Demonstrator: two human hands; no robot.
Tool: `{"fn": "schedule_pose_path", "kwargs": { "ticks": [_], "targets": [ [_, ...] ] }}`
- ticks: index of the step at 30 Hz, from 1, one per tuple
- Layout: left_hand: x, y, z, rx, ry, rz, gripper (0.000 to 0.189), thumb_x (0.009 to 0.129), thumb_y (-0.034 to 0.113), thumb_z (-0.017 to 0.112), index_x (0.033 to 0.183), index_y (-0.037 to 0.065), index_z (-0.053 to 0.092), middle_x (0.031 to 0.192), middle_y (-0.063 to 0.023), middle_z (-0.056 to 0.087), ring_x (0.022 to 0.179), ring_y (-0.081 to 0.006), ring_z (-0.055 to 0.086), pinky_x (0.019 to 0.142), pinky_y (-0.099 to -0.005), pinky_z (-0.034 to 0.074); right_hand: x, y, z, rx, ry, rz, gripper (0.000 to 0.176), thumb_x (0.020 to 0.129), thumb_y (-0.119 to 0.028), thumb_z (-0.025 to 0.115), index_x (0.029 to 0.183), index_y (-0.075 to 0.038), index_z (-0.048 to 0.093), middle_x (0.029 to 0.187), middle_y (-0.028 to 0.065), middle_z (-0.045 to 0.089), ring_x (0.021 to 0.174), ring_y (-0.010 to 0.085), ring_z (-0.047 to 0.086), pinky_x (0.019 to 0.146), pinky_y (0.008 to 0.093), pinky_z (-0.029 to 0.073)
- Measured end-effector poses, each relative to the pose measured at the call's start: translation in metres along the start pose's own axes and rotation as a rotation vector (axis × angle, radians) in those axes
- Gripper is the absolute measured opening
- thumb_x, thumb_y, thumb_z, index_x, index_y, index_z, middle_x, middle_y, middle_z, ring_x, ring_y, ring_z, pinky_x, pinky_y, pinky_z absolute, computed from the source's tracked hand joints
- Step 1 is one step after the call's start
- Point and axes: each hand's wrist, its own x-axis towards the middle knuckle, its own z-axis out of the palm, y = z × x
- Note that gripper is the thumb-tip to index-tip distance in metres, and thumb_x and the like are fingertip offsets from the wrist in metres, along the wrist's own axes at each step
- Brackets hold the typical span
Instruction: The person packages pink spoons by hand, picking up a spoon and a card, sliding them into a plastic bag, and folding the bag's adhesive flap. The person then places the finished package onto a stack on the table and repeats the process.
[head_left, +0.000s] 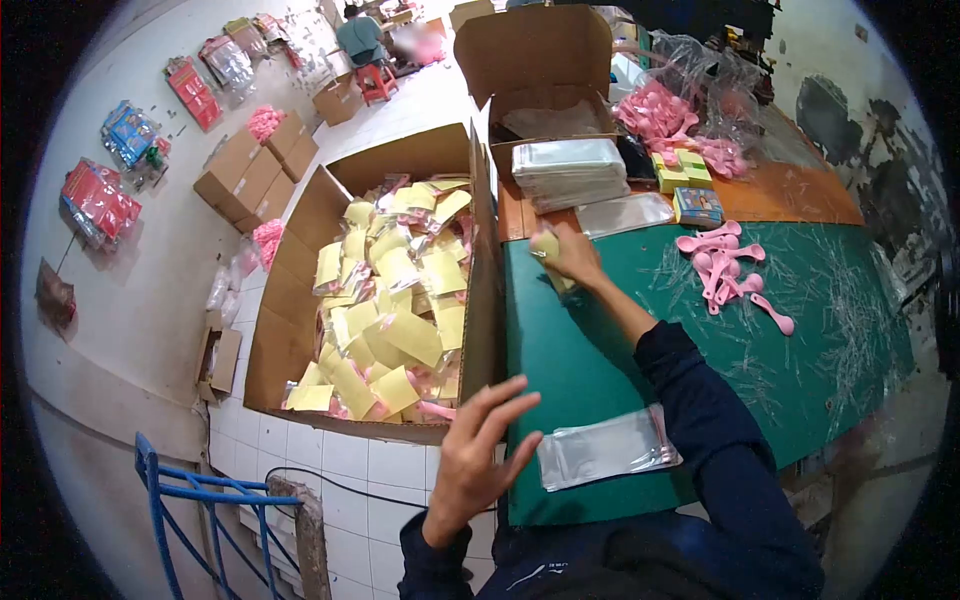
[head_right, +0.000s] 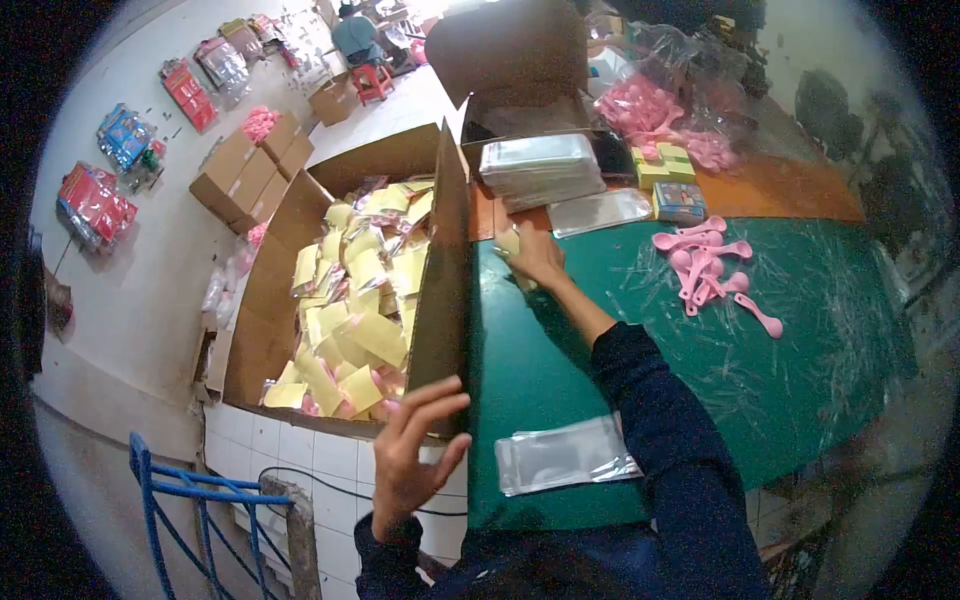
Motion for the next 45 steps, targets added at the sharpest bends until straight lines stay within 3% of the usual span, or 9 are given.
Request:
{"fn": "schedule_pose_path", "kwargs": {
  "ticks": [4,5,9,13,18,23,30,34,45],
  "targets": [
    [-0.014,-0.016,0.049,-0.139,-0.264,-0.137,0.037,0.075,0.011,0.069,0.110,0.005,0.057,0.111,-0.0154,0.058,0.104,-0.0317,0.057,0.086,-0.0355,0.047,-0.001,-0.086,-0.043,0.566,0.526,-0.314,0.061,0.068,-0.042,0.075,0.109,-0.004,0.050,0.097,0.0157,0.060,0.086,0.0316,0.062,0.076,0.0410,0.049],
    [-0.008,-0.021,0.070,-0.132,-0.298,-0.051,0.038,0.077,0.016,0.068,0.111,0.005,0.055,0.112,-0.0152,0.056,0.103,-0.0322,0.055,0.085,-0.0363,0.047,-0.006,-0.119,-0.054,0.887,0.330,-0.308,0.065,0.067,-0.039,0.078,0.110,-0.002,0.047,0.097,0.0139,0.059,0.086,0.0298,0.062,0.078,0.0387,0.049],
    [0.009,-0.027,0.131,0.060,-0.520,0.082,0.044,0.076,0.022,0.068,0.110,0.001,0.050,0.105,-0.0171,0.050,0.095,-0.0331,0.054,0.078,-0.0412,0.046,0.009,-0.181,-0.062,0.444,0.013,-0.401,0.095,0.071,-0.067,0.060,0.116,0.014,0.039,0.107,0.0265,0.055,0.108,0.0344,0.053,0.090,0.0431,0.043],
    [-0.003,-0.034,0.151,0.006,-0.518,0.106,0.042,0.070,0.021,0.072,0.102,0.003,0.052,0.095,-0.0145,0.049,0.086,-0.0332,0.054,0.070,-0.0424,0.045,-0.030,-0.114,-0.107,0.241,-0.056,-0.931,0.049,0.084,-0.048,0.056,0.101,-0.002,0.063,0.101,0.0180,0.060,0.100,0.0322,0.053,0.087,0.0396,0.041],
    [-0.003,-0.043,0.143,-0.131,-0.564,0.035,0.028,0.076,0.016,0.066,0.100,0.005,0.056,0.091,-0.0133,0.054,0.081,-0.0330,0.058,0.068,-0.0412,0.047,-0.085,0.096,-0.158,-0.404,-0.074,-0.440,0.017,0.071,-0.010,0.060,0.087,-0.007,0.064,0.088,0.0129,0.056,0.090,0.0311,0.054,0.079,0.0397,0.044],
    [0.007,-0.042,0.140,-0.230,-0.519,-0.048,0.018,0.077,0.013,0.066,0.088,0.005,0.054,0.075,-0.0103,0.065,0.071,-0.0280,0.064,0.067,-0.0362,0.050,-0.131,0.177,-0.167,-0.680,0.068,-0.421,0.016,0.070,-0.007,0.059,0.086,-0.010,0.062,0.098,0.0091,0.055,0.096,0.0280,0.052,0.083,0.0401,0.042],
    [0.008,-0.041,0.140,-0.222,-0.349,0.124,0.014,0.080,0.012,0.064,0.092,0.005,0.064,0.082,-0.0115,0.064,0.072,-0.0275,0.063,0.069,-0.0361,0.051,-0.124,0.171,-0.174,-0.488,0.276,-0.598,0.020,0.068,-0.005,0.064,0.087,-0.007,0.059,0.090,0.0074,0.055,0.089,0.0279,0.053,0.075,0.0373,0.042],
    [0.012,-0.041,0.139,-0.319,-0.506,-0.134,0.018,0.081,0.013,0.064,0.097,0.004,0.064,0.089,-0.0110,0.065,0.076,-0.0227,0.063,0.071,-0.0315,0.051,-0.175,0.092,-0.180,-0.069,0.507,-0.352,0.012,0.079,-0.007,0.062,0.089,-0.003,0.057,0.082,0.0092,0.060,0.074,0.0230,0.060,0.066,0.0342,0.047],
    [0.006,-0.065,0.141,-1.033,-0.454,-0.517,0.014,0.084,0.008,0.063,0.090,-0.001,0.053,0.093,-0.0140,0.067,0.084,-0.0148,0.064,0.074,-0.0280,0.052,-0.260,0.048,-0.134,0.188,0.162,-0.181,0.023,0.078,-0.002,0.065,0.099,0.000,0.058,0.082,0.0097,0.062,0.072,0.0147,0.062,0.066,0.0261,0.050]
  ]
}}
